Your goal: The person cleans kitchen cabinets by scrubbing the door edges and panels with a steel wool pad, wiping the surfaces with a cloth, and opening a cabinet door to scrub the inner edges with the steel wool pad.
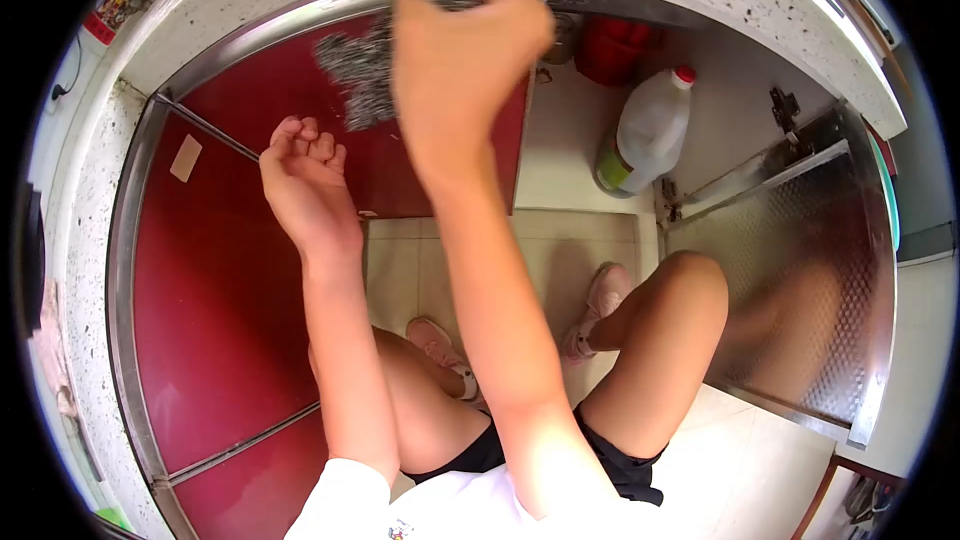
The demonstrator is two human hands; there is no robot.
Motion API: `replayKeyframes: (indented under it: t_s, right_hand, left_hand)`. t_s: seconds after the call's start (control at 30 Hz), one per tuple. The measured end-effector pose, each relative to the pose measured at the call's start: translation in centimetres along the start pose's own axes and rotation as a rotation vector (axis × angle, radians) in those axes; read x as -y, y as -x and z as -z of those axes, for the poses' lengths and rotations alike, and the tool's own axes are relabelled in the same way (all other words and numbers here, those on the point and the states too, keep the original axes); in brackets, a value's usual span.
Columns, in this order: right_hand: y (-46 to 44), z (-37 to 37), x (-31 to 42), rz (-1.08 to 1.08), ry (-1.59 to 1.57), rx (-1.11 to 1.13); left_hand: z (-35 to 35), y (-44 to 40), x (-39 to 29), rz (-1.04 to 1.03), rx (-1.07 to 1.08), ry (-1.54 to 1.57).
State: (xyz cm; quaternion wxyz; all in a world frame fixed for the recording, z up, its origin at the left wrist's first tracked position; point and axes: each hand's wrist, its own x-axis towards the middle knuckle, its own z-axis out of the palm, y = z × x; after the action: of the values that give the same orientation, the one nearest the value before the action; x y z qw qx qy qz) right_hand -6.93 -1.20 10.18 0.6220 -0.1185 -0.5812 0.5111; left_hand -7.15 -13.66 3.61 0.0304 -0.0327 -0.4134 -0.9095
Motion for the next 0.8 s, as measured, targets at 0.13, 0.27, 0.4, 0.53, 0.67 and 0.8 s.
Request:
replayKeyframes:
  t_s: [0.13, 0.27, 0.4, 0.53, 0.67, 0.8]
  right_hand:
    - [0.7, -1.0, -1.5, 0.07, -0.008, 0.006]
    - [-1.7, 2.6, 0.3, -0.136, 0.014, -0.057]
    - [-1.1, 2.0, -0.6, -0.061, -0.065, -0.063]
    - [-2.3, 3.6, 0.0, -0.042, -0.04, -0.029]
    - [-1.8, 2.8, 0.3, -0.094, -0.036, -0.002]
    - [-1.1, 2.0, 0.2, 0.042, 0.013, 0.051]
  left_hand:
    - [0.6, -0.1, -0.4, 0.008, -0.029, -0.003]
    - [0.6, 0.3, -0.6, -0.017, -0.015, -0.018]
    - [0.8, 0.1, -0.8, -0.046, -0.039, -0.096]
    - [1.5, -0.1, -1.0, -0.005, -0.046, -0.005]
    - [0.9, 0.3, -0.7, -0.038, 0.001, -0.038]
    - [0.9, 0.3, -0.6, -0.042, -0.019, -0.087]
